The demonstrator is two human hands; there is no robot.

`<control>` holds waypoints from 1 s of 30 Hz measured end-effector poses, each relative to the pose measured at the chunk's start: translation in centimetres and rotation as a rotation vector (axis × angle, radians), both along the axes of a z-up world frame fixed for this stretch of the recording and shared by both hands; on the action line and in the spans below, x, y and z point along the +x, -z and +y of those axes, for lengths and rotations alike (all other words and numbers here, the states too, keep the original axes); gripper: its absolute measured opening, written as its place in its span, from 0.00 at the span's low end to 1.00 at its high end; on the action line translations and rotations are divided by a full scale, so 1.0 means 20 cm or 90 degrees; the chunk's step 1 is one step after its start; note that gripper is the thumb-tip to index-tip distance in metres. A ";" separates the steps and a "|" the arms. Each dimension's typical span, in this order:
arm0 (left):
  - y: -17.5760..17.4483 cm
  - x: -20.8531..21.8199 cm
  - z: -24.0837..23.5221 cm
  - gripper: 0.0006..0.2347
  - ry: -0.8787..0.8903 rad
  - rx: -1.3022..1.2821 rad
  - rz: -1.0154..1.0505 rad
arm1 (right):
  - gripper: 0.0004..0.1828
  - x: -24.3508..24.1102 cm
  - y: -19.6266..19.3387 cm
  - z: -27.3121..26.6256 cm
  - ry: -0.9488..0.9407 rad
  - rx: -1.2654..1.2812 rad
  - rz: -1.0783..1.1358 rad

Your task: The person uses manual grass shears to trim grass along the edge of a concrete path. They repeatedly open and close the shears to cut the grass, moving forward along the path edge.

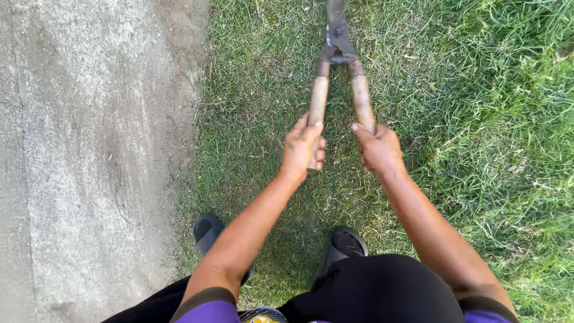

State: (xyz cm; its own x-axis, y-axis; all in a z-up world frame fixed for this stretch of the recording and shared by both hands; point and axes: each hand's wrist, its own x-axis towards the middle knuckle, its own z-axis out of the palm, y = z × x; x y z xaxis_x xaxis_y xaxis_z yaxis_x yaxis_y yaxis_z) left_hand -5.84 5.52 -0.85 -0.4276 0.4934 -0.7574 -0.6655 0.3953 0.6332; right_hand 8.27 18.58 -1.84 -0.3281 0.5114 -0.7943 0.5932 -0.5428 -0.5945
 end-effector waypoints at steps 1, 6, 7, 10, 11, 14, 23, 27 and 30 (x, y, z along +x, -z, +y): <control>-0.03 0.05 -0.02 0.26 0.010 0.004 -0.011 | 0.20 0.03 -0.01 -0.05 -0.002 0.006 -0.023; -0.10 0.07 -0.21 0.28 0.037 0.020 -0.111 | 0.18 0.20 -0.07 -0.19 0.046 -0.068 0.017; -0.09 0.01 -0.25 0.28 0.051 -0.004 -0.082 | 0.17 0.22 -0.07 -0.19 0.060 -0.086 0.046; -0.07 -0.20 -0.23 0.28 0.081 -0.026 -0.018 | 0.19 0.21 -0.05 0.03 -0.010 -0.012 -0.026; -0.07 -0.26 -0.17 0.27 0.092 -0.013 -0.007 | 0.20 0.17 -0.04 0.12 -0.008 -0.012 0.001; -0.07 -0.34 0.05 0.26 0.082 0.007 0.024 | 0.19 0.00 0.02 0.26 -0.006 -0.025 0.027; -0.11 0.03 -0.05 0.25 0.026 0.017 0.012 | 0.21 0.02 0.01 -0.13 0.084 -0.099 0.052; -0.04 0.10 -0.09 0.21 -0.041 -0.013 0.019 | 0.20 0.04 0.06 -0.05 -0.061 -0.037 0.037; 0.08 0.20 0.01 0.12 -0.064 0.015 0.062 | 0.21 0.06 0.17 0.08 -0.040 -0.054 0.062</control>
State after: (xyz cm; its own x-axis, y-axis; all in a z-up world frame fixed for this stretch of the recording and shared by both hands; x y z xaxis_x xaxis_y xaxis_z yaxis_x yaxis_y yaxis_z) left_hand -1.88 5.81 -2.35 -0.5462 0.4620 -0.6988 -0.6362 0.3139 0.7048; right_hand 9.50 20.17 -5.27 -0.4354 0.4192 -0.7967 0.5694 -0.5573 -0.6044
